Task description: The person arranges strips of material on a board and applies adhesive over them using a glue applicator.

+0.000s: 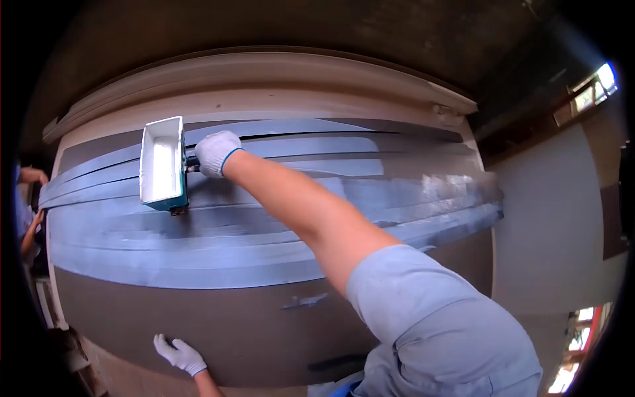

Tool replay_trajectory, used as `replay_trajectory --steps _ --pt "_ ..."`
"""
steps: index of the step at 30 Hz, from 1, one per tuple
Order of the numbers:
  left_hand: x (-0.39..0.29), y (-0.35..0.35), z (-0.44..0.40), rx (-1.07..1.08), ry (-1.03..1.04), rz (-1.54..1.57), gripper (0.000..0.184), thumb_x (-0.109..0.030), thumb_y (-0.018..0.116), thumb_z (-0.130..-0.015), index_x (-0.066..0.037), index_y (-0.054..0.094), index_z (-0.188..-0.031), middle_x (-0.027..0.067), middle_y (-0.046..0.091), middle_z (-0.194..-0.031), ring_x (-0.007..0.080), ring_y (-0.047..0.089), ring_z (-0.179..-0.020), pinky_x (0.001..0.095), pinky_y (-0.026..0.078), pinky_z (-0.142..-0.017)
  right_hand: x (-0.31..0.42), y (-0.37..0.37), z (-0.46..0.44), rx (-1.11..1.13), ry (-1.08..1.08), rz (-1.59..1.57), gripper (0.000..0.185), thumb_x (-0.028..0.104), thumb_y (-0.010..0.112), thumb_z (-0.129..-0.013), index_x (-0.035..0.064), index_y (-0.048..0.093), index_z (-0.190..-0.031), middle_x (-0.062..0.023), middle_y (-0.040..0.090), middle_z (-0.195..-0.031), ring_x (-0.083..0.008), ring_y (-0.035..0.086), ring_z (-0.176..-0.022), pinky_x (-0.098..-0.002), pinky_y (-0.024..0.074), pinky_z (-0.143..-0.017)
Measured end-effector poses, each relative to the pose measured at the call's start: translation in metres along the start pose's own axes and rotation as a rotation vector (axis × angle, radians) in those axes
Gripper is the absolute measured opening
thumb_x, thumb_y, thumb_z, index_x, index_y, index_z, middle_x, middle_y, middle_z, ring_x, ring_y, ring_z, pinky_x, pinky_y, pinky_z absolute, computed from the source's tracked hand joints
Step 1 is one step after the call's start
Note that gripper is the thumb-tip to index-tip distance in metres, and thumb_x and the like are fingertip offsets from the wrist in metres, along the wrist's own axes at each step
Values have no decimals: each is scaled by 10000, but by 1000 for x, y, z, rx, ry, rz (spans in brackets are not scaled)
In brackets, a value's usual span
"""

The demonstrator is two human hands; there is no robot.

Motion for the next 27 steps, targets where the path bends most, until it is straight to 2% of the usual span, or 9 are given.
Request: replay_trajectory --steps 6,11,15,18,20,22,23,25,27 --pt "-2 7 1 2 5 -16 492 -30 552 -1024 98 538 -1499 264 539 -1554 408 598 -1373 489 480 -1200 -218 -6 164 60 135 85 329 351 702 -961 181 827 -1213 -171 817 -1177 -360 794 -1090 -492 627 -952" --pt "-38 4 44 -43 -417 -40 455 -90 544 -1065 81 568 -1485 250 587 -1508 373 601 -1383 456 495 -1183 -427 -21 350 28 306 212 307 357 699 -939 115 801 -1100 -212 803 -1044 -407 780 -989 -536 622 -897" --pt "-348 51 22 78 202 299 278 4 616 -1000 77 701 -1256 189 701 -1297 318 662 -1231 430 498 -1129 -542 -40 528 -153 509 150 260 329 696 -926 102 771 -1027 -211 785 -982 -430 755 -954 -563 593 -882" --pt "-625 140 13 262 745 477 265 28 668 -897 22 746 -1150 242 731 -1200 436 701 -1158 474 550 -1056 -583 -24 669 -253 756 105 181 240 707 -912 101 782 -1002 -215 784 -976 -425 754 -947 -518 605 -861" --pt "-811 223 36 363 1022 456 354 -174 688 -955 -14 727 -1268 249 725 -1274 470 658 -1221 532 512 -1091 -595 43 823 -1061 839 -1709 272 192 688 -978 20 794 -1161 -161 825 -1035 -308 798 -1053 -460 615 -928" --pt "-895 304 62 644 989 231 560 -444 561 -1025 -56 702 -1403 264 702 -1393 466 642 -1302 520 487 -1148 -597 72 959 -742 926 -860 393 141 425 -1114 -38 668 -1366 -181 751 -1308 -264 763 -1134 -411 628 -994" --pt "-926 319 79 664 1009 248 560 -444 561 -1025 -56 702 -1403 264 702 -1393 466 642 -1302 520 487 -1148 -578 95 1009 -1152 965 -1492 433 189 384 -1132 -27 634 -1412 -164 740 -1309 -260 755 -1146 -419 628 -1009" --pt "-988 442 123 1075 950 -17 647 -486 582 -983 -45 678 -1446 254 670 -1476 449 634 -1352 500 484 -1167 -549 91 1049 -1346 1069 -1471 445 215 398 -1150 -11 588 -1483 -132 729 -1315 -260 740 -1168 -435 626 -1016" --pt "-1013 465 146 1020 957 14 634 -471 594 -965 -50 696 -1428 245 678 -1472 439 638 -1358 493 491 -1164 -519 110 1093 -1409 1134 -1237 369 207 492 -1149 15 622 -1435 -80 722 -1234 -206 735 -1091 -391 632 -956"
Point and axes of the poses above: each hand's wrist, its own z-axis away from the middle knuckle, its own y-axis out of the palm, x = y × z, the point moved 8 cm from there along -z, towards the middle knuckle
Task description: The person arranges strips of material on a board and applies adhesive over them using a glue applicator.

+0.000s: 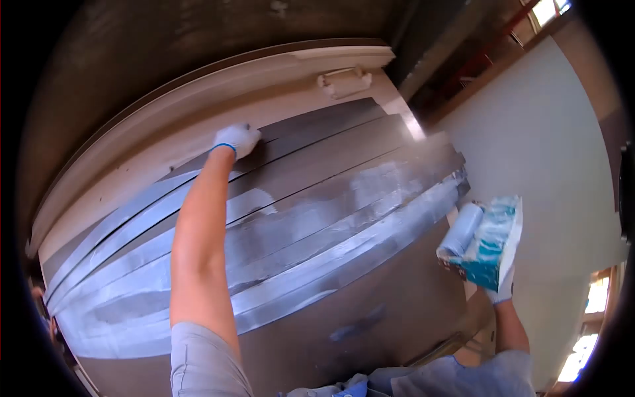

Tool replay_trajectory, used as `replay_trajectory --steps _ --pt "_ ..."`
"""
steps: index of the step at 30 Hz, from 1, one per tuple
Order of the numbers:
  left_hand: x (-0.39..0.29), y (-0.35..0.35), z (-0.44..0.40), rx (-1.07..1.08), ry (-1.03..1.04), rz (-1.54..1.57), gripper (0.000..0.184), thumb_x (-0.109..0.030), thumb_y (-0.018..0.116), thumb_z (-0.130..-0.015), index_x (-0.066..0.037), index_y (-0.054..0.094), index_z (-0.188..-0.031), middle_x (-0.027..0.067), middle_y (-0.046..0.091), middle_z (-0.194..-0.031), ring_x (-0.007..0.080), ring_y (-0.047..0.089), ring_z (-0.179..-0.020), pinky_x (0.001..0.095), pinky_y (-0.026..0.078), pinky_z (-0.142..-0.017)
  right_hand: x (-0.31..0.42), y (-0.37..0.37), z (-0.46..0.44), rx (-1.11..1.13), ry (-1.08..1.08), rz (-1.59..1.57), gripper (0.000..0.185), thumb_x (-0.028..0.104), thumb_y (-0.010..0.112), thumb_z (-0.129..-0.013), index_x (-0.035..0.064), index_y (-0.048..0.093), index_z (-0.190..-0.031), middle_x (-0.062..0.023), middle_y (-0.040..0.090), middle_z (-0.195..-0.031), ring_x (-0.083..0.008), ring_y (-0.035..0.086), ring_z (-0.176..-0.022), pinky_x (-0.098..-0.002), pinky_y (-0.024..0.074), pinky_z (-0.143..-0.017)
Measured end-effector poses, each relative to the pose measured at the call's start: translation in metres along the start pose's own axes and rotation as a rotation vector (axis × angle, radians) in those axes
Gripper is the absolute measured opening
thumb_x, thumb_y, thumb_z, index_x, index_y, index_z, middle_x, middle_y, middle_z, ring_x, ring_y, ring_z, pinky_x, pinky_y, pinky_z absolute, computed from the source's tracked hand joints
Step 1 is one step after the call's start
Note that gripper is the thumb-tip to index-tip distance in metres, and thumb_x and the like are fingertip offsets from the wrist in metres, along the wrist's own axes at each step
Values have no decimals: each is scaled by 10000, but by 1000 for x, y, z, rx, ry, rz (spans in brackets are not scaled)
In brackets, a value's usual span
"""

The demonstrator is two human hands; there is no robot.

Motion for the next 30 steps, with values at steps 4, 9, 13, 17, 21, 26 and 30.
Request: replay_trajectory --steps 4,9,13,17,21,26,30 --pt "4 26 -41 56 78 100 556 -415 602 -935 -82 761 -1351 220 729 -1399 428 670 -1318 477 518 -1133 -27 -65 46 -39 69 138 378 247 454 -1171 63 576 -1478 -63 680 -1319 -206 696 -1176 -407 618 -1002" --pt "-3 18 -13 4 172 128 477 -325 631 -918 -38 787 -1265 243 764 -1298 427 699 -1255 446 528 -1096 -49 -51 77 -273 199 -165 446 353 413 -1156 56 636 -1402 -79 717 -1224 -235 732 -1095 -423 624 -964" --pt "-16 9 6 87 189 41 482 -306 614 -921 -44 774 -1291 254 752 -1305 454 685 -1254 465 523 -1109 -58 -25 83 -281 318 -356 531 416 366 -1155 61 597 -1476 -110 710 -1320 -285 718 -1181 -455 599 -1048" --pt "-39 5 20 18 234 -142 475 -355 587 -948 -90 775 -1294 247 741 -1330 461 689 -1250 508 537 -1100 -35 -10 60 21 81 202 487 300 463 -1146 42 548 -1550 -90 685 -1411 -226 699 -1245 -420 594 -1071" --pt "8 7 -14 -358 284 -181 513 -465 612 -1081 -55 706 -1373 246 672 -1470 410 639 -1355 515 527 -1124 -18 -41 54 58 43 667 401 76 579 -1081 33 595 -1479 -61 686 -1403 -190 709 -1179 -381 620 -986" --pt "-69 -62 -26 -584 801 -296 656 -494 656 -1077 -39 605 -1546 202 611 -1575 371 569 -1471 438 442 -1238 26 3 79 -148 -306 1707 171 124 704 -885 38 763 -1020 -219 781 -1001 -441 756 -953 -482 612 -839" --pt "-198 -131 90 -518 851 -55 502 -351 701 -1037 19 716 -1377 244 678 -1436 386 637 -1341 467 502 -1174 5 -25 155 -361 -169 1590 210 166 643 -917 12 756 -1004 -283 761 -989 -487 730 -1008 -543 584 -880"
Point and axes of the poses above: each hand's wrist, its own z-axis away from the middle knuckle, its own y-axis out of the palm, x = y × z, the point moved 8 cm from there along -z, towards the middle knuckle
